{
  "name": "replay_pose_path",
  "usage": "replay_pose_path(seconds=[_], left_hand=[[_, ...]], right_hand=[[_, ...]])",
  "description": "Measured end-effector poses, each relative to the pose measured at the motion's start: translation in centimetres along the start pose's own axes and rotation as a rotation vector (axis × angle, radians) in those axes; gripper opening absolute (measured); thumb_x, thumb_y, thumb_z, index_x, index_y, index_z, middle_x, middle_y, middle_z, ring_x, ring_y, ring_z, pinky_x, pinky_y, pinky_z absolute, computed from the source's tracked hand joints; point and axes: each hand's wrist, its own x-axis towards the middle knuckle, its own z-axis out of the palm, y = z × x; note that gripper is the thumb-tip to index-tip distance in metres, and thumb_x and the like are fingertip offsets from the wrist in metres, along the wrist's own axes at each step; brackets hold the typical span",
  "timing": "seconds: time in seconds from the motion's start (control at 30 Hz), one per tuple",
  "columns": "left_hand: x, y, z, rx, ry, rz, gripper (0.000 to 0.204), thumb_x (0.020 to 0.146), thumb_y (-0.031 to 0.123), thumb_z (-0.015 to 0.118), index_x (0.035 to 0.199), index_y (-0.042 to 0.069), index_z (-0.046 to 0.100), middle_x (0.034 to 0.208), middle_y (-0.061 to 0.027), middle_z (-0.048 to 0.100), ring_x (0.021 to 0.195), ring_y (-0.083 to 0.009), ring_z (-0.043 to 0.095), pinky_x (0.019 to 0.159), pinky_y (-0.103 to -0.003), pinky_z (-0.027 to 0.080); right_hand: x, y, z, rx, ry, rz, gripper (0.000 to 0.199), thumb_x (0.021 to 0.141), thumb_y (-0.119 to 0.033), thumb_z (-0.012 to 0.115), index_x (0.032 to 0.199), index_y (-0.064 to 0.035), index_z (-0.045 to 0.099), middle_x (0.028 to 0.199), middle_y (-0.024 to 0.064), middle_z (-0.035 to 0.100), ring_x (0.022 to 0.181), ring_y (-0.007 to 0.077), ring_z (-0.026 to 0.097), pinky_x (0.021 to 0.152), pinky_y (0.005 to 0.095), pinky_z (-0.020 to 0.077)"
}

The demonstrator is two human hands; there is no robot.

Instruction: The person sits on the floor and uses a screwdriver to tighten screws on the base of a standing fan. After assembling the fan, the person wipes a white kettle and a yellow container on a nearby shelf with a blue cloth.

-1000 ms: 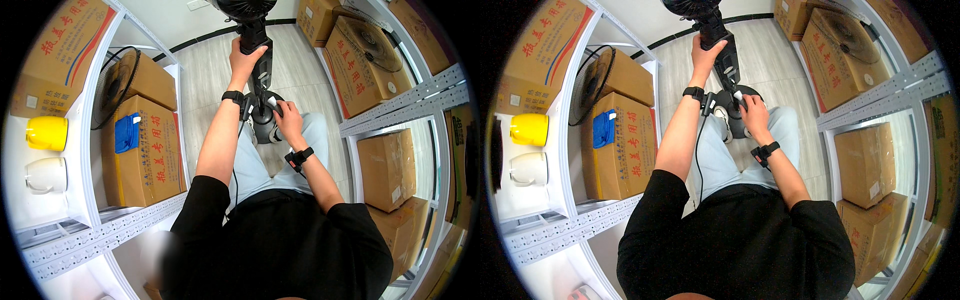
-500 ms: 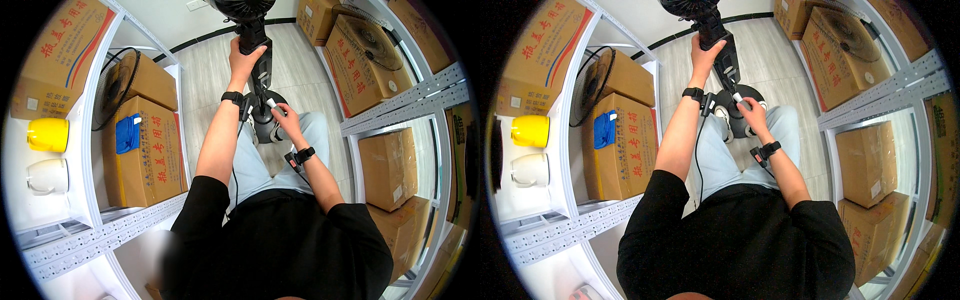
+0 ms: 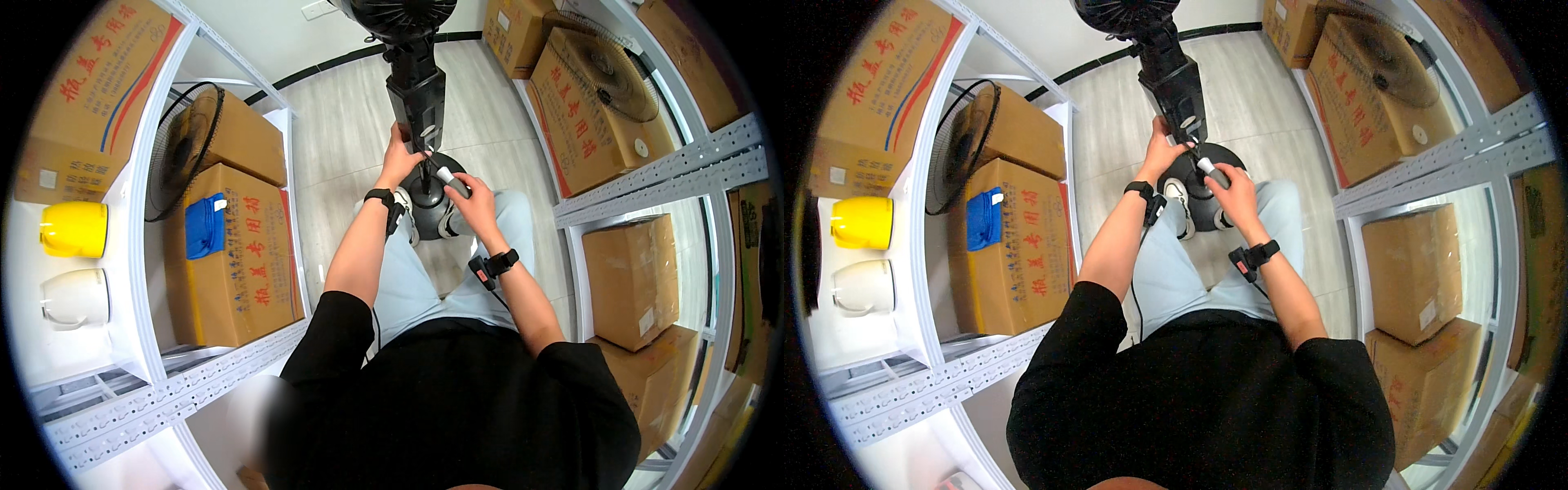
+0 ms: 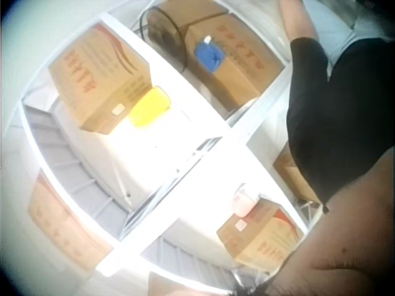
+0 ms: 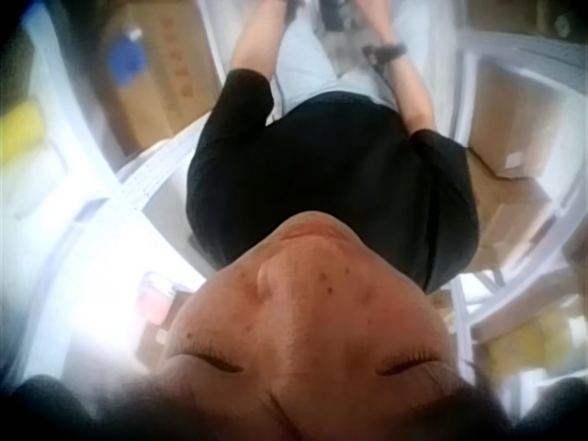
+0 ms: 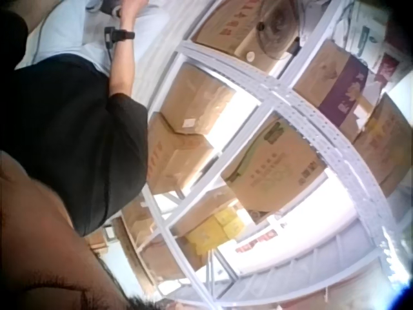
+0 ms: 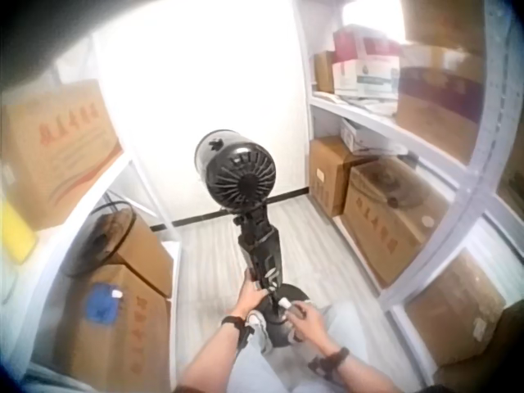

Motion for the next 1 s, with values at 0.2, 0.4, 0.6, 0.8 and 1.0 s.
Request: replay_pose_path(seconds=[0.2,0.4,0.6,0.8,1.0], left_hand=[[-0.2,1.3,0.1,0.055,0.097,-0.036,0.060,0.067,0.012,0.081,0.113,0.004,0.044,0.104,-0.0136,0.063,0.100,-0.0320,0.062,0.087,-0.039,0.048],[-0.5,0.7,0.2,0.041,0.152,-0.063,0.057,0.065,0.011,0.082,0.110,0.004,0.047,0.099,-0.0129,0.065,0.096,-0.0303,0.064,0.083,-0.038,0.050],[-0.3,0.8,0.3,0.010,0.159,-0.055,0.056,0.065,0.012,0.083,0.107,0.004,0.048,0.097,-0.0116,0.066,0.094,-0.0288,0.065,0.082,-0.037,0.051],[-0.3,0.6,0.6,0.022,0.184,-0.059,0.056,0.064,0.011,0.084,0.107,0.005,0.048,0.096,-0.0110,0.066,0.092,-0.0273,0.066,0.081,-0.036,0.051],[-0.3,-0.1,0.8,-0.034,0.179,-0.048,0.057,0.063,0.009,0.084,0.108,0.004,0.049,0.096,-0.0103,0.066,0.092,-0.0261,0.066,0.081,-0.036,0.051]], right_hand=[[-0.5,-0.1,0.2,-0.115,0.034,-0.073,0.034,0.078,-0.025,0.073,0.107,-0.0095,0.065,0.091,0.0114,0.063,0.081,0.0288,0.063,0.070,0.0366,0.0501],[-1.2,-1.5,0.6,-0.318,0.154,-0.251,0.034,0.077,-0.023,0.072,0.109,-0.0126,0.063,0.095,0.0072,0.060,0.081,0.0282,0.062,0.067,0.0387,0.0507],[-0.4,1.6,1.8,0.091,0.042,0.040,0.037,0.076,-0.026,0.075,0.108,-0.0105,0.065,0.090,0.0096,0.064,0.082,0.0278,0.063,0.070,0.0354,0.0501],[-0.1,0.9,1.1,0.001,0.057,-0.009,0.039,0.075,-0.029,0.076,0.106,-0.0078,0.067,0.092,0.0120,0.067,0.084,0.0248,0.065,0.074,0.0334,0.0499],[0.1,1.3,1.1,0.025,-0.008,0.057,0.038,0.076,-0.029,0.076,0.106,-0.0074,0.065,0.094,0.0127,0.068,0.087,0.0247,0.065,0.075,0.0331,0.0502]])
